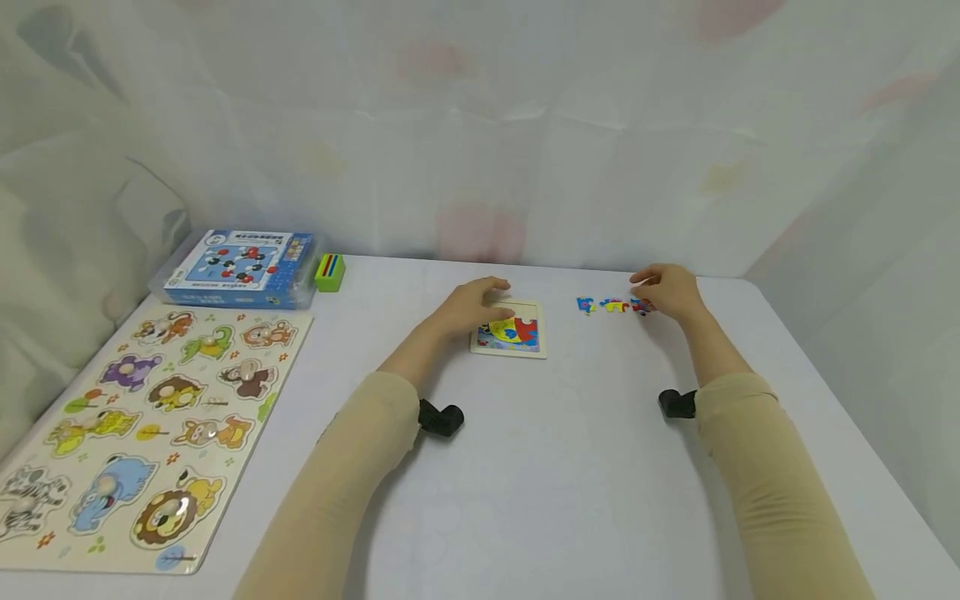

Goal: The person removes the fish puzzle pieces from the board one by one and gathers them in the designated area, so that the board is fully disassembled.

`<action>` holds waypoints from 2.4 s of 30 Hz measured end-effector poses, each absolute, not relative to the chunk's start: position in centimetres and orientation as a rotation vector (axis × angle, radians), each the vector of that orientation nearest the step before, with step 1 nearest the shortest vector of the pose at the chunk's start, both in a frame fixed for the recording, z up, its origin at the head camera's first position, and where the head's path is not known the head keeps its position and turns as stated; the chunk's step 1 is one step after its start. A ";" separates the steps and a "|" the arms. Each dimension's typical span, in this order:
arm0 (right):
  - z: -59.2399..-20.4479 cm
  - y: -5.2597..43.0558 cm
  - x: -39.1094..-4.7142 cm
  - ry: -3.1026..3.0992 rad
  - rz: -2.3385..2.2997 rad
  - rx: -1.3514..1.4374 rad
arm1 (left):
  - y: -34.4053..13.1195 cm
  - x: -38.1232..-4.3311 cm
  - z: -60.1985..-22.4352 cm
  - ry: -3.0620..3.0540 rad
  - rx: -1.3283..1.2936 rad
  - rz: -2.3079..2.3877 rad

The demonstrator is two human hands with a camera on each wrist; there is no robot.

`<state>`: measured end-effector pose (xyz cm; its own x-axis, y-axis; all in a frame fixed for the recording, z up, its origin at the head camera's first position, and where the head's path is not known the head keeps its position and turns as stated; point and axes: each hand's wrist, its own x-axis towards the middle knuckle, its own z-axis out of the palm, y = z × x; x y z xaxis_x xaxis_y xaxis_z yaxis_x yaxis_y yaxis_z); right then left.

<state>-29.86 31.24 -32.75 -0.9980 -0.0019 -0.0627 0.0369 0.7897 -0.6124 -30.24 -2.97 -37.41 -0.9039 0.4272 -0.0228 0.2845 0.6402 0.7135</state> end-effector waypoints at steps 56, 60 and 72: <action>-33.5 13.4 -29.3 2.603 -0.767 -0.666 | -8.1 -29.3 -37.2 2.567 0.662 0.883; -33.7 13.4 -29.2 2.601 -0.756 -0.682 | -8.1 -29.3 -37.2 2.569 0.666 0.880; -33.9 13.3 -28.8 2.605 -0.731 -0.704 | -8.2 -29.3 -37.2 2.562 0.661 0.883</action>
<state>-28.79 13.27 -33.92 -0.8177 -0.5441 -0.1877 -0.3671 0.7443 -0.5579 -29.26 -8.17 -37.20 -0.8296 0.5314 -0.1715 0.3129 0.6967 0.6455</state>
